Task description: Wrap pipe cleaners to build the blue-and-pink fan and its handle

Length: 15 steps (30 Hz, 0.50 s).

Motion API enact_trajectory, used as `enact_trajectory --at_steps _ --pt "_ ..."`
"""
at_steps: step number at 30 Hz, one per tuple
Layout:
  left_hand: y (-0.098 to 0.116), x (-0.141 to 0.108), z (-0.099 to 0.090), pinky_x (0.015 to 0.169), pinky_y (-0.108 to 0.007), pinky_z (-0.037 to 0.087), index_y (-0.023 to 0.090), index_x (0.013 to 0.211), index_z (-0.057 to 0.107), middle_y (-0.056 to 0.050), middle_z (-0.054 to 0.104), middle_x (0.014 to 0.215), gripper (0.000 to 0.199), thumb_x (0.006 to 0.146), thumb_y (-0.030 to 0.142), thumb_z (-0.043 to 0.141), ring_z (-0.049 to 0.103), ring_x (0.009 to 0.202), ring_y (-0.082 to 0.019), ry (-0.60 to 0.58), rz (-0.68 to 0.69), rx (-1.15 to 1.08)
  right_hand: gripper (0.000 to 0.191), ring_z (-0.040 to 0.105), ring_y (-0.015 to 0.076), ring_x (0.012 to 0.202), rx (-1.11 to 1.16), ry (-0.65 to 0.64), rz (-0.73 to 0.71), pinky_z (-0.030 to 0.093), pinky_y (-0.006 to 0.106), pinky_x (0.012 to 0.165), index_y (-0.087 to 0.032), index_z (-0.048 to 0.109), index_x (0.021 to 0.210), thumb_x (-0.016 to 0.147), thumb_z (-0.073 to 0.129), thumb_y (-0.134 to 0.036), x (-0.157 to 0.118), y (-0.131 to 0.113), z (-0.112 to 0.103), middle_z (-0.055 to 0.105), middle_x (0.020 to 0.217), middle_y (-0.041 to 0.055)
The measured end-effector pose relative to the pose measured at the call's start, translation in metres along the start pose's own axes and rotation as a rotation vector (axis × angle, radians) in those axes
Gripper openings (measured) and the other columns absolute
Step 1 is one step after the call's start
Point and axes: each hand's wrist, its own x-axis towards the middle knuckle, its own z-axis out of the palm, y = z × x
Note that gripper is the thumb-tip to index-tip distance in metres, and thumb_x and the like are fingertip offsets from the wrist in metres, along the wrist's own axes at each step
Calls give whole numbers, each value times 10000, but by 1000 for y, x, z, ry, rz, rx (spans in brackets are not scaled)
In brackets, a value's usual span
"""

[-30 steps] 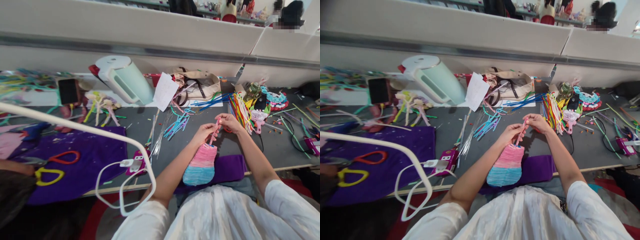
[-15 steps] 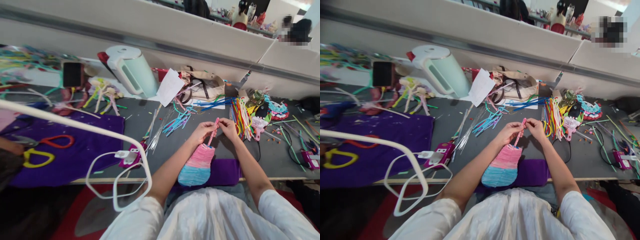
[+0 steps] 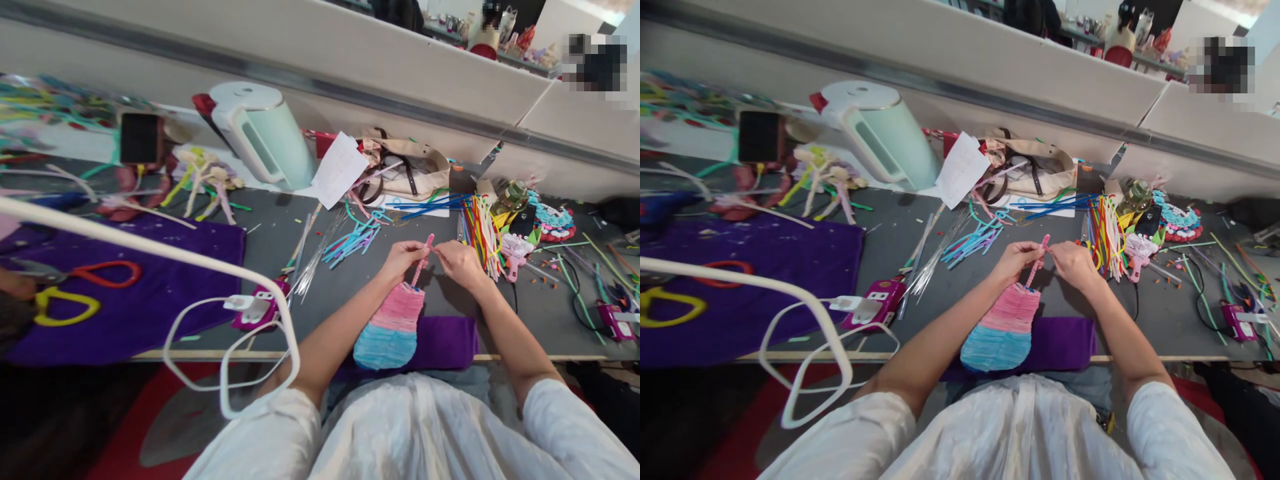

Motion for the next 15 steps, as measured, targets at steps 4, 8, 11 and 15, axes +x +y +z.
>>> enact_trajectory --at_steps 4,8,11,15 --pt "-2 7 -2 522 -256 476 110 688 684 -25 618 571 334 539 366 838 564 477 -109 -33 -33 130 216 524 193 757 -272 -165 -154 304 306 620 -123 628 857 906 419 -97 7 -3 -22 646 786 95" --pt "-1 15 -2 487 -241 441 116 598 643 -30 603 530 231 585 289 795 549 447 -107 -98 -101 276 179 499 205 786 -361 -292 -358 279 321 635 -113 631 861 886 456 -81 26 -5 -41 635 812 108" --pt "0 15 3 479 -227 414 119 556 622 -19 574 476 201 612 248 764 533 430 -102 -162 -97 359 177 490 202 787 -371 -375 -482 274 328 675 -133 650 819 882 489 -97 43 -4 -49 624 769 88" --pt "-2 8 11 485 -231 408 112 653 670 -7 588 507 187 601 255 778 519 432 -94 -203 -78 319 170 483 185 792 -283 -413 -567 259 323 699 -172 662 747 870 546 -150 65 5 -55 634 760 61"
